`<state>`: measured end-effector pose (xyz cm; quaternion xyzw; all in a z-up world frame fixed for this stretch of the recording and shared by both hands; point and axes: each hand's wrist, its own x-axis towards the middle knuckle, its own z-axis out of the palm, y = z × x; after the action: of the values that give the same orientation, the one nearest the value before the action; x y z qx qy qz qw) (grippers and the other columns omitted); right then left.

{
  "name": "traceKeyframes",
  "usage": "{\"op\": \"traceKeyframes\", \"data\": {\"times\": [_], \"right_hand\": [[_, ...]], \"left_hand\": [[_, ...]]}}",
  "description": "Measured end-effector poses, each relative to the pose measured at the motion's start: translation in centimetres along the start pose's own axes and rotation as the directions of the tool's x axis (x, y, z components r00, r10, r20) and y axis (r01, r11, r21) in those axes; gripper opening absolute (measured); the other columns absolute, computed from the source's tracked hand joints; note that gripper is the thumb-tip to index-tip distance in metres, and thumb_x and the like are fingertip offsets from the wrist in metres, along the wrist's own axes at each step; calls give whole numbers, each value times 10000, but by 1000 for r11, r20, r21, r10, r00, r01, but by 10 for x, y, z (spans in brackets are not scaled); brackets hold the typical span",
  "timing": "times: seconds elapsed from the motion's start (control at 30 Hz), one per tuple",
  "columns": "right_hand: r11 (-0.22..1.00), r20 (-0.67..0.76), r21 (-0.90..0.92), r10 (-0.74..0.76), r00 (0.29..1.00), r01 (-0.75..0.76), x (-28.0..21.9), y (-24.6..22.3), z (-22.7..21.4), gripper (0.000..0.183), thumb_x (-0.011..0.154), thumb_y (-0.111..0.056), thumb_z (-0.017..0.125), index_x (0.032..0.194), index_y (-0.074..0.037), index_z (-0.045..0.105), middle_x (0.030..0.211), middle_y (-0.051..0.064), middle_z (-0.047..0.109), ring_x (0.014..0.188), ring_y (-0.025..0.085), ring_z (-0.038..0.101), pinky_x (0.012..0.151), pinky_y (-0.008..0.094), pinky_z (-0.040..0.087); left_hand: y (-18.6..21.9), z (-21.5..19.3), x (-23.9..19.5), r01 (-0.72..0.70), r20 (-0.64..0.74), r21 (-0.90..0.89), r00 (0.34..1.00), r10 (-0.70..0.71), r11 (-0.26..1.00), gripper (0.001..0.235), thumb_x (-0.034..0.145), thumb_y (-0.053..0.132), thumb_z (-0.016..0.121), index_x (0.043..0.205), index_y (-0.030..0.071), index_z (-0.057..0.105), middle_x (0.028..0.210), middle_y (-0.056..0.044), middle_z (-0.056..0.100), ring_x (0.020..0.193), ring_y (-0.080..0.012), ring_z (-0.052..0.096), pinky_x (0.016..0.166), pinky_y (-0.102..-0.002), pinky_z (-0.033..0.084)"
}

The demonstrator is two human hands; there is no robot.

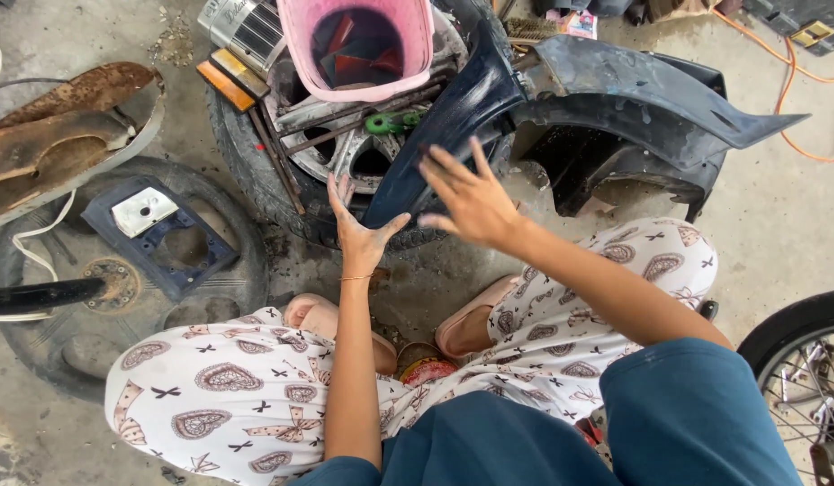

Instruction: The person sits on the ground and sands a dark blue motorcycle fender using a sanding block. The fender is positioned on a tire for stability while the person works on its surface.

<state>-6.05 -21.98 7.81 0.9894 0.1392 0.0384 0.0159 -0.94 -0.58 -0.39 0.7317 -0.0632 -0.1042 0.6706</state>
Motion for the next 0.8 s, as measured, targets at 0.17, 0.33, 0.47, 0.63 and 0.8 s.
{"op": "traceKeyframes", "data": {"times": [0.17,0.33,0.47,0.63,0.8], "right_hand": [[968,-134,-183,148,980,-172,5,83,9,688,1150,-656,267,1493,-160,597,1434,55,668,1527,218,390,1249,614,-13],[909,-109,-93,396,912,-406,7,84,3,481,1183,-382,432,1514,-72,592,1482,125,641,1573,244,289,1247,559,-5],[932,-230,149,357,905,-329,3,76,9,464,998,-155,645,1438,-7,631,1404,188,652,1433,423,408,1116,573,374],[960,-314,24,273,909,-280,-2,91,16,554,881,-96,661,1433,-84,628,1382,59,675,1357,313,538,920,427,551],[961,-386,-153,157,909,-231,-6,101,34,455,925,-126,638,1380,-125,660,1316,27,707,1272,258,598,818,331,549]], "left_hand": [[4,-3,1,70,65,31,995,-72,997,1371,689,456,1001,1670,108,108,1640,-246,325,1520,-466,277,1233,-665,122],[-8,-5,12,234,182,159,948,-261,959,1237,665,646,927,1626,100,370,1558,-251,463,1494,-563,204,1165,-744,161],[15,-11,12,266,236,180,923,-304,947,1242,641,590,961,1624,144,345,1597,-265,387,1465,-530,325,1144,-754,210],[51,-1,15,-19,247,324,967,-65,946,1318,669,571,952,1651,69,231,1589,-348,355,1449,-572,341,1150,-780,87],[19,12,12,-169,275,607,961,-5,777,1025,830,516,841,1608,51,363,1467,-281,549,1327,-448,564,1191,-673,225]]}}
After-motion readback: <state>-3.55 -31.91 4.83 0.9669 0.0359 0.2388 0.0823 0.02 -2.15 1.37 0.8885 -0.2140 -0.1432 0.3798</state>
